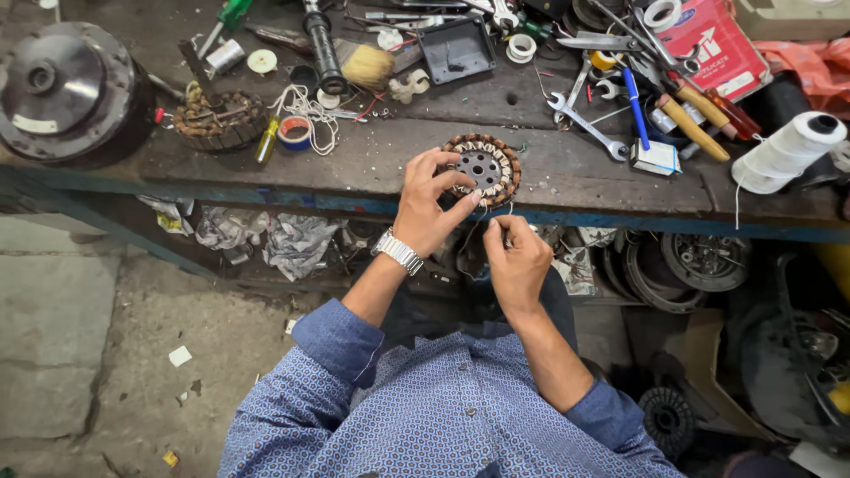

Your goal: The person sits at a workbench and repeatedly threads a white string through the slots of a motor stator. The person pulls the string through, adjusts the stator, and repeats the threading action multiple times.

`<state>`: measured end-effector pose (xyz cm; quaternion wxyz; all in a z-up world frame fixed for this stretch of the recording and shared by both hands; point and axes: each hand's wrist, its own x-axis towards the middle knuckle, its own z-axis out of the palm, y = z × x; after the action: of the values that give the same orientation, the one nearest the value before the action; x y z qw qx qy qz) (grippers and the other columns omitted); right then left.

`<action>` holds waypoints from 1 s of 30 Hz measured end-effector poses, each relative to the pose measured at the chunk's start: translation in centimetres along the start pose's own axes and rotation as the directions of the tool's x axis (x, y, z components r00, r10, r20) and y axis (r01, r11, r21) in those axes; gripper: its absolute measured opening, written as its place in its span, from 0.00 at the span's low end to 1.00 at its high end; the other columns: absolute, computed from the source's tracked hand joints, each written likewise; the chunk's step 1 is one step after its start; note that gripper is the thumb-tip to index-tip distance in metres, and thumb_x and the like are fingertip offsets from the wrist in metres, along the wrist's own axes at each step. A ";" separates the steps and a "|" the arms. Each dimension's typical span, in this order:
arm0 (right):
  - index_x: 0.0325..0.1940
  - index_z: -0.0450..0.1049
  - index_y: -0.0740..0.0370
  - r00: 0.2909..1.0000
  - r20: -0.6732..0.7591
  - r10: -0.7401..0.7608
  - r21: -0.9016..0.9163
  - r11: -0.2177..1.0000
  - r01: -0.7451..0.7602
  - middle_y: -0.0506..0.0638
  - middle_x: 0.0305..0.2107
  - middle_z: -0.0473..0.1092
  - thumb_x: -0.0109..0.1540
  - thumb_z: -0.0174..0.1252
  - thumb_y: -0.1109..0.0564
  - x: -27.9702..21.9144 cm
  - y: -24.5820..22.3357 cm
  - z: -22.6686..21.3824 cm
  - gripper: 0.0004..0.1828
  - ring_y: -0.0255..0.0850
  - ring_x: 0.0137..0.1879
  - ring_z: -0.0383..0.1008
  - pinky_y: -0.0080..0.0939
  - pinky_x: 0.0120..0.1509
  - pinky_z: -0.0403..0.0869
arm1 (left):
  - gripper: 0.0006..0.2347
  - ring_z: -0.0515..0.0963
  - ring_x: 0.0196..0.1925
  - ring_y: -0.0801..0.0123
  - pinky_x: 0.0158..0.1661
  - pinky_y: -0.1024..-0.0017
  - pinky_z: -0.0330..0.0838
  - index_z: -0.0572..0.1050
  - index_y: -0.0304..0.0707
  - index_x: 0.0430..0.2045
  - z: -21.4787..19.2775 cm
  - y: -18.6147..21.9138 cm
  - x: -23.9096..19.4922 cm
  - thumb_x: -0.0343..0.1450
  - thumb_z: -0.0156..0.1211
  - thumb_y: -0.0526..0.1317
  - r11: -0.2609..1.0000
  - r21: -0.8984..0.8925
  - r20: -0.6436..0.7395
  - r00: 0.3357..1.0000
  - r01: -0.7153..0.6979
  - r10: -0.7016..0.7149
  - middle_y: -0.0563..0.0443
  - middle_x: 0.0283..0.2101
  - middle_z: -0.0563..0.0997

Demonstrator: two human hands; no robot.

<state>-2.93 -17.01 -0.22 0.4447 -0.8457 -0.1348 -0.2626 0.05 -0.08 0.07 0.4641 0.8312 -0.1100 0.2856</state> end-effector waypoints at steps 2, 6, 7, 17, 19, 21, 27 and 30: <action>0.36 0.76 0.67 1.000 0.001 0.008 0.013 1.000 -0.008 0.52 0.20 0.69 0.63 0.62 0.62 0.1 0.3 0.2 0.05 0.37 0.24 0.67 0.41 0.31 0.66 | 0.08 0.66 0.68 0.46 0.66 0.54 0.62 0.84 0.43 0.34 0.2 0.1 0.1 0.65 0.72 0.42 1.000 0.024 -0.002 1.000 -0.005 0.005 0.46 0.57 0.76; 0.34 0.74 0.67 0.990 0.056 0.131 0.211 0.967 -0.140 0.45 0.20 0.66 0.64 0.62 0.62 -0.1 1.4 1.1 0.07 0.30 0.26 0.61 0.36 0.30 0.62 | 0.08 0.65 0.68 0.45 0.66 0.54 0.62 0.85 0.47 0.33 0.5 0.0 0.1 0.63 0.72 0.41 0.999 0.050 0.009 1.000 -0.009 0.009 0.48 0.57 0.76; 0.33 0.74 0.67 0.975 0.092 0.201 0.275 0.936 -0.219 0.43 0.19 0.65 0.65 0.62 0.62 -0.3 1.7 1.4 0.07 0.28 0.27 0.58 0.35 0.29 0.60 | 0.08 0.64 0.68 0.45 0.66 0.53 0.61 0.85 0.47 0.33 0.5 0.0 0.1 0.63 0.72 0.41 0.999 0.045 0.018 1.000 -0.009 0.008 0.48 0.57 0.76; 0.33 0.71 0.67 0.995 -0.010 0.104 0.317 0.944 -0.095 0.41 0.21 0.66 0.66 0.61 0.62 -0.6 3.1 2.5 0.08 0.26 0.28 0.60 0.31 0.32 0.62 | 0.08 0.63 0.69 0.45 0.67 0.53 0.60 0.85 0.49 0.34 0.5 -0.6 0.1 0.64 0.73 0.40 0.999 0.022 0.044 0.998 -0.043 0.042 0.50 0.57 0.76; 0.34 0.71 0.67 0.998 -0.031 0.056 0.293 0.955 -0.044 0.41 0.22 0.65 0.66 0.61 0.63 -0.4 3.1 2.5 0.08 0.26 0.29 0.60 0.32 0.33 0.63 | 0.08 0.63 0.69 0.46 0.67 0.53 0.60 0.85 0.49 0.34 0.7 -0.6 0.2 0.64 0.73 0.40 0.999 0.020 0.048 0.998 -0.044 0.043 0.51 0.56 0.77; 0.34 0.71 0.67 0.994 -0.007 0.111 0.316 0.943 -0.103 0.42 0.21 0.64 0.66 0.61 0.62 -0.4 3.1 2.5 0.09 0.27 0.29 0.59 0.32 0.32 0.61 | 0.08 0.63 0.69 0.46 0.67 0.53 0.60 0.85 0.49 0.34 0.7 -0.7 0.1 0.63 0.73 0.40 0.999 0.029 0.047 0.998 -0.043 0.042 0.51 0.56 0.77; 0.34 0.71 0.66 0.987 0.002 0.160 0.309 0.939 -0.153 0.40 0.21 0.65 0.66 0.61 0.61 -0.6 3.1 2.6 0.09 0.26 0.28 0.60 0.32 0.32 0.62 | 0.08 0.62 0.69 0.46 0.68 0.53 0.59 0.85 0.49 0.36 0.6 -0.6 0.2 0.64 0.72 0.39 0.999 0.011 0.064 0.997 -0.046 0.046 0.51 0.57 0.76; 0.34 0.72 0.66 0.975 0.046 0.216 0.385 0.897 -0.217 0.40 0.22 0.65 0.66 0.61 0.61 -0.6 3.1 2.5 0.08 0.25 0.29 0.59 0.31 0.32 0.61 | 0.07 0.63 0.70 0.46 0.69 0.52 0.57 0.86 0.51 0.33 0.5 -0.5 0.1 0.64 0.71 0.38 0.997 0.033 0.078 0.995 -0.066 0.063 0.52 0.58 0.77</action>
<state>-1.19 -16.67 -3.83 0.6295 -0.7509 -0.0895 -0.1787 0.49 -0.21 -0.42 0.4351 0.8458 -0.1496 0.2702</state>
